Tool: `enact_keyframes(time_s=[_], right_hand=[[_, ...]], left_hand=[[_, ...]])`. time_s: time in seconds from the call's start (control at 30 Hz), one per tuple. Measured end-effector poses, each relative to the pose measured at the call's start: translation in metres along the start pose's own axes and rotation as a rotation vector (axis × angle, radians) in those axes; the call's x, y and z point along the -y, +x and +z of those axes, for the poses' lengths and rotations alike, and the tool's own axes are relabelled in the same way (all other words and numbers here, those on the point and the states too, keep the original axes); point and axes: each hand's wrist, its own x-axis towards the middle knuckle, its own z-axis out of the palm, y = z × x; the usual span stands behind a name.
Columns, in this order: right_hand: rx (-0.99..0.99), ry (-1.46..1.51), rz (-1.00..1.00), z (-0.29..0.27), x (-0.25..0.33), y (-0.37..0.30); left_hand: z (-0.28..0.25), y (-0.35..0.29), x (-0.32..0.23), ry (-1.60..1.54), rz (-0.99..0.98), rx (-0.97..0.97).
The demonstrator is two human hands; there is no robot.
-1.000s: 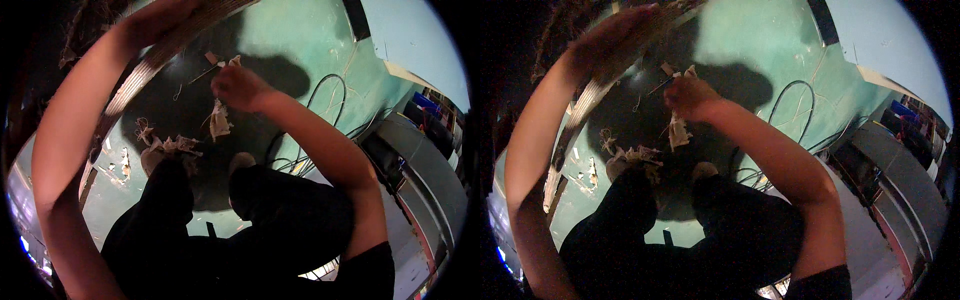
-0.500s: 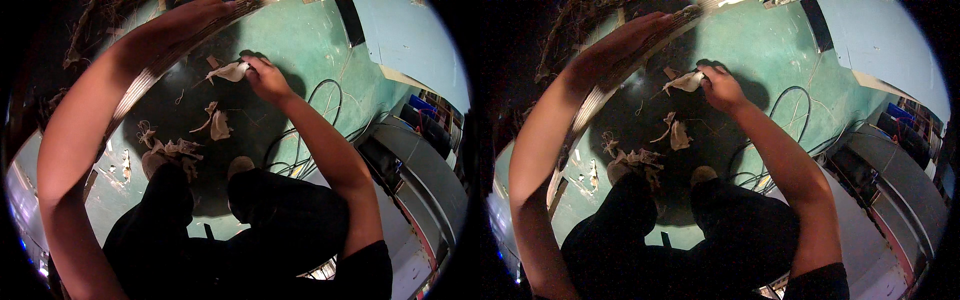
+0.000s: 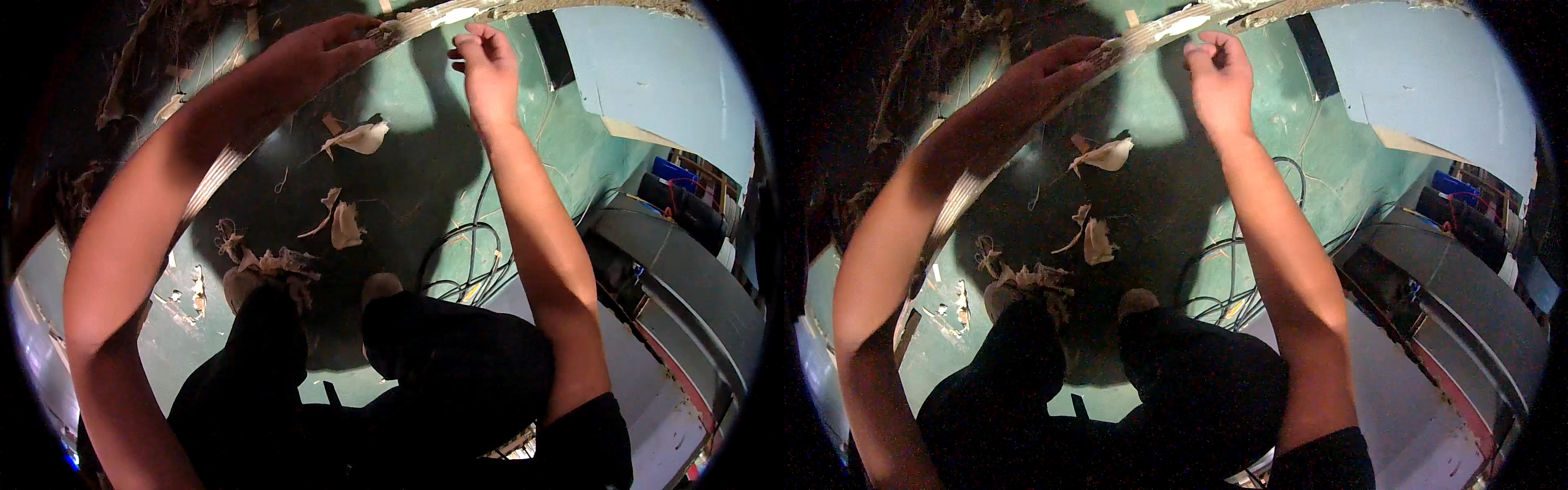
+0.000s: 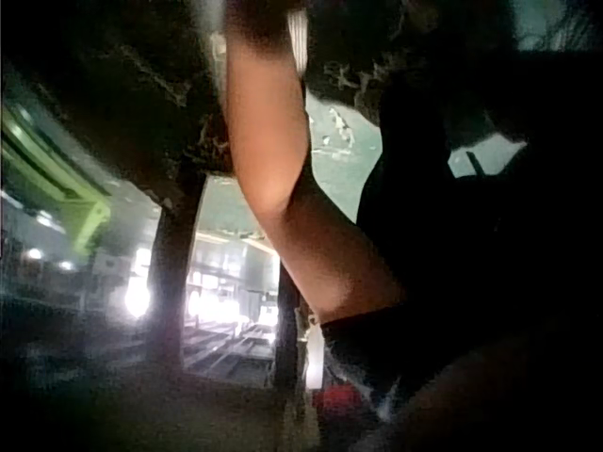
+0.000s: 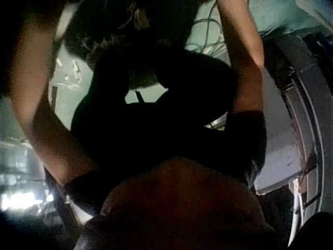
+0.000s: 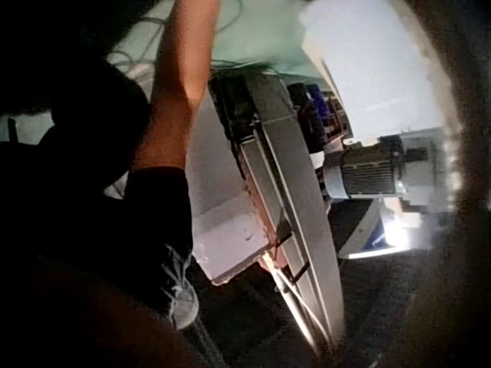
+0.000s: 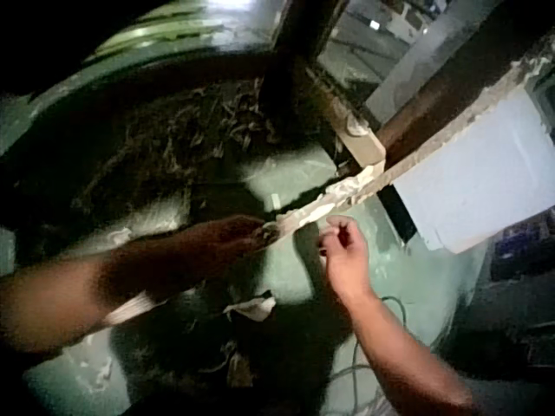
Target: The person peels off old material and debris from the underside of a wooden table frame by hand and then picks up small wood scraps from the floor.
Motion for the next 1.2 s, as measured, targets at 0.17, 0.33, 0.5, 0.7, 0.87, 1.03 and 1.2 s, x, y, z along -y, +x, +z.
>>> enact_keyframes(time_s=[0.17,0.33,0.5,0.7,0.87,1.03,1.2], right_hand=[[0.041,0.24,0.429,0.003,0.044,0.027],[0.083,-0.093,0.49,0.001,0.058,0.047],[0.068,-0.041,0.349,0.008,0.05,0.036],[0.008,-0.015,0.308,0.011,0.038,0.039],[-0.095,-0.072,0.203,0.018,0.034,0.035],[-0.166,-0.084,0.087,0.021,0.023,0.039],[-0.216,-0.084,0.067,0.027,0.023,0.037]], left_hand=[[-0.002,0.005,0.011,0.034,0.11,-0.059],[-0.003,0.005,0.015,0.058,0.174,-0.082],[-0.011,0.019,0.01,0.155,0.154,-0.029],[-0.008,0.034,0.001,0.175,0.152,-0.094],[0.007,0.044,-0.011,0.568,0.224,-0.219],[0.015,0.044,-0.004,0.766,0.531,-0.399],[0.022,0.04,-0.004,0.776,0.559,-0.462]])
